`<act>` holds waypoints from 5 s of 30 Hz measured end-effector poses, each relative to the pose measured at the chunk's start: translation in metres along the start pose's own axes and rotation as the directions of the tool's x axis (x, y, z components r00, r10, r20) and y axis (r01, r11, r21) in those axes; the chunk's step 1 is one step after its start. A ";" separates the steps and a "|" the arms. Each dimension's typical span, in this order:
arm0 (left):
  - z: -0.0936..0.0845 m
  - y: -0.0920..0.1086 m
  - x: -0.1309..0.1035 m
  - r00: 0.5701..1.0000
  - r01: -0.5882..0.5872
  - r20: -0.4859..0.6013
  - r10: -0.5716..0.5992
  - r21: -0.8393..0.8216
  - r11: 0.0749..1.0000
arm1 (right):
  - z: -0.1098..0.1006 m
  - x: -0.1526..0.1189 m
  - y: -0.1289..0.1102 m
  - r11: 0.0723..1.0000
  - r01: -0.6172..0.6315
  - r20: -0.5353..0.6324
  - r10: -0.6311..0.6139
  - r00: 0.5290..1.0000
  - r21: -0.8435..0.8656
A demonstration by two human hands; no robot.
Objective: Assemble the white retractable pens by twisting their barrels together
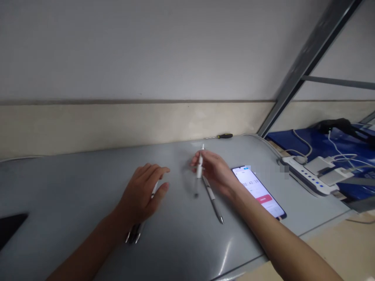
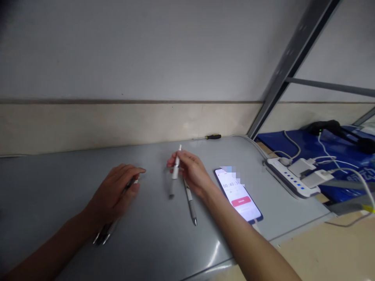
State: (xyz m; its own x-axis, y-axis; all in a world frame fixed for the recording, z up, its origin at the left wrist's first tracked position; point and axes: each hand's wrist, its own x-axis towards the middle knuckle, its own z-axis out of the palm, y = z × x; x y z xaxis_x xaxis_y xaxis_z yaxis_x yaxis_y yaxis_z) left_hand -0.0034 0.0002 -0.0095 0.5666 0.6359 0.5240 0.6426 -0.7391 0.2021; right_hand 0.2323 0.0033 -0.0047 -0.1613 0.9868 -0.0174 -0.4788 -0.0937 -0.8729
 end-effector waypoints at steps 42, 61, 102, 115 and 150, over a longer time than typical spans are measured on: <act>0.030 -0.031 -0.007 0.965 0.230 0.113 -0.237 0.072 0.971 | -0.001 0.001 0.001 0.961 -0.062 0.027 0.057 0.998 0.269; 0.019 -0.031 -0.006 0.929 0.286 0.193 -0.316 0.170 0.943 | 0.000 0.002 0.001 0.974 -0.051 -0.012 0.055 0.998 0.221; 0.006 -0.014 -0.001 0.941 0.196 0.207 -0.269 0.314 0.929 | -0.010 -0.003 0.008 0.090 -0.005 -0.013 -0.081 0.997 -0.996; 0.005 -0.008 -0.001 0.942 0.132 0.277 -0.189 0.213 0.968 | -0.008 -0.005 0.010 0.098 0.060 0.041 -0.181 0.983 -0.993; 0.011 -0.001 0.000 0.970 0.205 0.160 -0.182 -0.144 0.968 | 0.000 -0.006 -0.004 0.504 0.365 0.163 -0.399 0.902 -0.783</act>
State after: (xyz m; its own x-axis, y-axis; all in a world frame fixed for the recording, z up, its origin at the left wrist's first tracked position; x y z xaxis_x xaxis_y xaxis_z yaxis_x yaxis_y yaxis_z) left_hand 0.0018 0.0029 -0.0191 0.5156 0.7868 0.3393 0.6639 -0.6172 0.4223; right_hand 0.2348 -0.0025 -0.0012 -0.0953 0.9059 0.4126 0.3759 0.4166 -0.8277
